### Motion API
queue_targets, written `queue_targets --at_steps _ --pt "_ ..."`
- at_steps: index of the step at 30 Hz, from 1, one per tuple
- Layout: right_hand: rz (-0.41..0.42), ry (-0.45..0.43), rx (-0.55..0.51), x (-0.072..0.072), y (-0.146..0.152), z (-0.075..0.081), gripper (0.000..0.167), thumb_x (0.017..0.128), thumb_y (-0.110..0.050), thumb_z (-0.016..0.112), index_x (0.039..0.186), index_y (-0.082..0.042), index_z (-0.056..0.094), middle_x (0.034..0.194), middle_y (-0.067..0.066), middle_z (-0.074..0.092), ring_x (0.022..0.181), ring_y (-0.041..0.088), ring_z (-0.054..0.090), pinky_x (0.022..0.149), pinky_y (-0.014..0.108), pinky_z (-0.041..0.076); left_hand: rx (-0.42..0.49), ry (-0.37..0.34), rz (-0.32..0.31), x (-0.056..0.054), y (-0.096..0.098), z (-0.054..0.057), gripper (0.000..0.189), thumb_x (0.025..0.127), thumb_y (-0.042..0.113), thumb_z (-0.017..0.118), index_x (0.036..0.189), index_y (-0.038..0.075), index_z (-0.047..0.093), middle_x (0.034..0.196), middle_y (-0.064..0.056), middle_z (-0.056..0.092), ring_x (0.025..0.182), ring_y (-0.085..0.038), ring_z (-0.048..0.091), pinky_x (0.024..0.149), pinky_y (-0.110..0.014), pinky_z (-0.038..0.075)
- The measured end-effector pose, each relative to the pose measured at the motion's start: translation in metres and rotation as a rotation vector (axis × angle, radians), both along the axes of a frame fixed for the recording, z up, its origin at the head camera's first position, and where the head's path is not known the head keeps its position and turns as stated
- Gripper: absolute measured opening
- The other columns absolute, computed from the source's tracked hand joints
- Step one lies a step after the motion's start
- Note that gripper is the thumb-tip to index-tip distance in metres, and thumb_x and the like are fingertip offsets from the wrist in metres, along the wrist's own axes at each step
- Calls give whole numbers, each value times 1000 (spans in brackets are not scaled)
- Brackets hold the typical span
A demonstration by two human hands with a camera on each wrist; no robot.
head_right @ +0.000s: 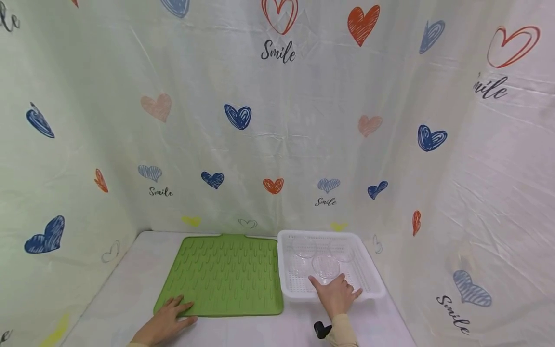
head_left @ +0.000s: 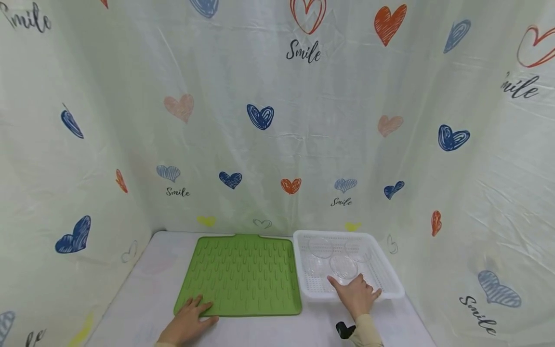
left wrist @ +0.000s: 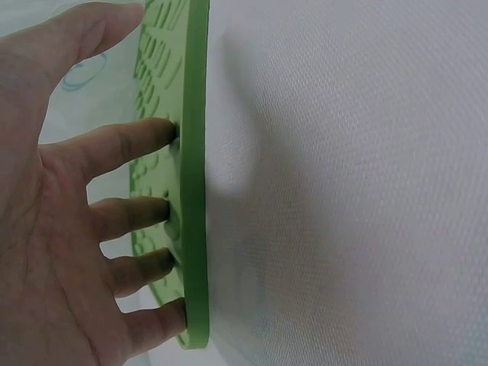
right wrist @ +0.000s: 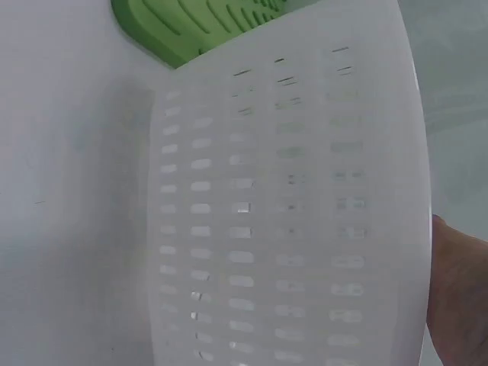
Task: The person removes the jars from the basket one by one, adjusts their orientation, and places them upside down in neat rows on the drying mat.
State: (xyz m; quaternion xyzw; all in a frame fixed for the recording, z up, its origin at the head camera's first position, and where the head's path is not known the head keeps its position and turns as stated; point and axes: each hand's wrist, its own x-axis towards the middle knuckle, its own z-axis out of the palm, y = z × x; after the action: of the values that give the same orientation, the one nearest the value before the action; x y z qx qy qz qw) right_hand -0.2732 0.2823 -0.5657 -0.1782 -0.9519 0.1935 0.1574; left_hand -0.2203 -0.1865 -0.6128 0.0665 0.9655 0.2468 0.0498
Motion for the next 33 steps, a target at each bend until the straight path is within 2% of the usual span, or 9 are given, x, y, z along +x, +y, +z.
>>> queue_targets --at_steps 3,8,15,21,27,33 --pt "1 -29 -31 -7 0 1 120 63 -83 64 120 21 46 111 41 58 105 64 50 104 78 4 6 8 -4 1 -1 0 67 83 59 63 126 6 63 140 -33 43 128 -63 32 93 -79 31" --pt "-32 -44 -84 -16 -2 -2 114 63 -74 72 123 19 42 113 43 55 106 63 49 104 76 6 22 19 -20 2 -1 -2 66 83 56 65 125 5 63 139 -34 43 127 -64 32 94 -78 31" --pt "-18 -18 -123 -29 -7 0 116 61 -72 75 127 15 36 108 42 58 100 58 55 96 73 23 54 -6 -4 1 0 1 65 82 53 67 124 4 64 138 -35 44 126 -64 32 95 -78 30" --pt "10 -43 -131 -37 -3 0 116 63 -71 74 127 15 31 103 40 60 93 54 59 86 68 35 63 -40 4 -1 0 4 64 83 54 67 124 5 64 139 -35 43 128 -63 31 95 -78 30" --pt "27 -33 -163 -40 -1 0 109 67 -63 77 126 16 31 99 39 61 89 51 62 83 65 38 62 -36 -4 -1 -1 4 64 83 53 68 124 4 64 139 -36 43 127 -64 31 94 -79 30" --pt "18 -5 -202 -41 -2 1 113 67 -62 78 133 15 27 107 40 60 97 49 61 90 65 35 51 -29 0 -2 -2 1 66 83 55 67 125 4 63 139 -35 43 127 -64 31 94 -78 30"
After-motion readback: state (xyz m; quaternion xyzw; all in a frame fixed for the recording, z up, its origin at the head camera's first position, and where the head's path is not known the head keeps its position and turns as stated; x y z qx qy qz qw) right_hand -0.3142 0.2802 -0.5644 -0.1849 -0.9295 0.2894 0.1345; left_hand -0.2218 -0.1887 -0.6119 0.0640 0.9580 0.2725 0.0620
